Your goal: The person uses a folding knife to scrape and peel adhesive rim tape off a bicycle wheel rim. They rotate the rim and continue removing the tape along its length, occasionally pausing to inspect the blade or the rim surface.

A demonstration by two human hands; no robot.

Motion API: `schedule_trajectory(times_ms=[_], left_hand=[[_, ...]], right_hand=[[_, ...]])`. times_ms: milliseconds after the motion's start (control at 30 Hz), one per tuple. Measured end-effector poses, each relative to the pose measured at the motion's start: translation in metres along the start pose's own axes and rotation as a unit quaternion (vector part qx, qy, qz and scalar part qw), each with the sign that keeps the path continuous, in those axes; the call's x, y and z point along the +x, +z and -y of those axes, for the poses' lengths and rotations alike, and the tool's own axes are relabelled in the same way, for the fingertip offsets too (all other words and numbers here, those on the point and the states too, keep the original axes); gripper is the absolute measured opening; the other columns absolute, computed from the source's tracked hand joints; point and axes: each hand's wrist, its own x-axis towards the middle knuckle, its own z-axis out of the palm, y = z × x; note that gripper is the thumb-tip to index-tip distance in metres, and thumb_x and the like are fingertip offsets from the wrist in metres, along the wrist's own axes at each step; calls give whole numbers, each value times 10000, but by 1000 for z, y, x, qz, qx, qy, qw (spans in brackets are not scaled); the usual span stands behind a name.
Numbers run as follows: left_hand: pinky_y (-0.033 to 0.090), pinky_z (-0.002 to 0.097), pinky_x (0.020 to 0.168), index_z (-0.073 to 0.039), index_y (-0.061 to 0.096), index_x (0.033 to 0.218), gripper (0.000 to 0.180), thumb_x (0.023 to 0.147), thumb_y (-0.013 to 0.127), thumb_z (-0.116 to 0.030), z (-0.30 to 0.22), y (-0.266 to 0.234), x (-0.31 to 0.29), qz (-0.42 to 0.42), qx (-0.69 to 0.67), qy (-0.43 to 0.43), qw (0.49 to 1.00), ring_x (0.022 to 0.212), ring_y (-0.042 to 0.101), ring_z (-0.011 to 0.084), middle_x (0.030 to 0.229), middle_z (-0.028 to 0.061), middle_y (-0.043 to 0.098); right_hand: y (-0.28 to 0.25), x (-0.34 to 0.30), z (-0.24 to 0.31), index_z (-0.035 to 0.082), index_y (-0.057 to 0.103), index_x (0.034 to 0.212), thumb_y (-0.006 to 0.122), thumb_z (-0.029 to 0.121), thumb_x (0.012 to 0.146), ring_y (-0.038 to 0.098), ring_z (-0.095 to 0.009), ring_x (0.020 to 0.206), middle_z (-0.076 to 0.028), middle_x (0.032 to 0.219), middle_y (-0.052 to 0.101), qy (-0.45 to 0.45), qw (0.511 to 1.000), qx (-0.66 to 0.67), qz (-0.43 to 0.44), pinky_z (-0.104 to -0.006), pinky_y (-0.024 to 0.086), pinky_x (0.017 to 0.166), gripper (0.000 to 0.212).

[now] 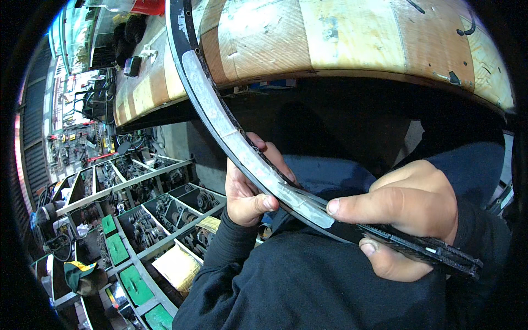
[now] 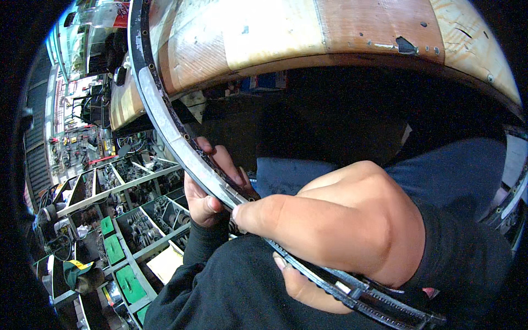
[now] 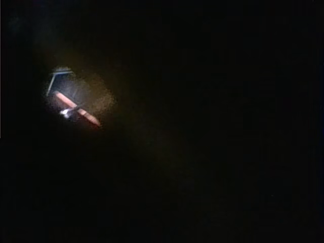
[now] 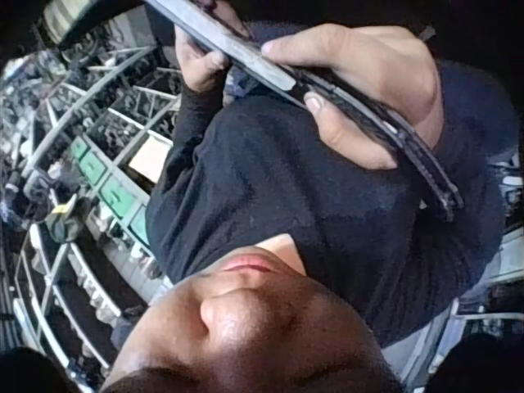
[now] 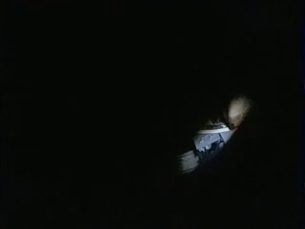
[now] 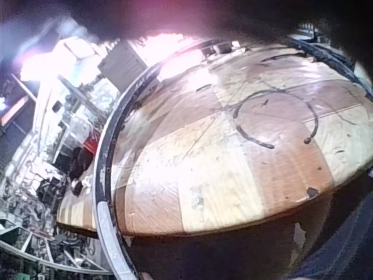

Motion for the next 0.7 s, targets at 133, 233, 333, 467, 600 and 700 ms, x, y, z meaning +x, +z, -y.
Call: schedule_trajectory(times_ms=[133, 233, 333, 467, 600, 700], left_hand=[[586, 357, 711, -11, 321, 1280, 895, 636, 909, -212, -2, 2, -3, -2, 1, -3, 1000, 778, 673, 265, 874, 183, 612], [590, 364, 712, -23, 315, 1287, 906, 629, 913, -197, -2, 3, 2, 18, -4, -6, 1000, 791, 676, 266, 887, 182, 609], [592, 380, 723, -35, 311, 1293, 910, 625, 914, -171, 0, -2, -4, -4, 3, -12, 1000, 808, 682, 275, 893, 178, 612], [590, 423, 727, -42, 299, 1302, 902, 639, 903, -136, 3, -4, 1, 33, -38, 10, 999, 787, 688, 327, 878, 190, 623], [591, 436, 737, -72, 208, 1384, 1031, 619, 898, -118, -8, -5, 6, 33, 28, -16, 999, 843, 679, 340, 970, 192, 587], [589, 416, 757, -86, 162, 1428, 1079, 634, 885, -186, -19, -7, 11, -12, 78, 21, 997, 894, 664, 316, 1094, 180, 542]], right_hand=[[-7, 0, 5, -74, 644, 1047, 585, 39, 727, 607, -154, 440, -98, 600, 645, 4, 999, -21, 31, -286, 512, 417, 345], [-11, 2, 4, -63, 649, 1042, 613, 106, 729, 608, -161, 439, -108, 613, 651, -35, 999, -39, -8, -280, 510, 419, 358], [-9, 13, 13, -49, 616, 1090, 645, 217, 763, 612, -149, 524, -124, 707, 652, 73, 991, 24, -107, -273, 511, 501, 423], [-10, 37, 27, -48, 523, 1231, 657, 279, 817, 606, -129, 655, -115, 803, 632, 277, 932, 149, -181, -268, 515, 641, 545], [2, 43, 8, -55, 555, 1205, 658, 228, 845, 632, -132, 705, -126, 862, 653, 124, 968, 153, -158, -271, 536, 674, 469], [9, 52, -3, -56, 581, 1174, 649, 200, 846, 650, -134, 723, -135, 881, 660, 59, 978, 130, -151, -263, 542, 672, 422]])
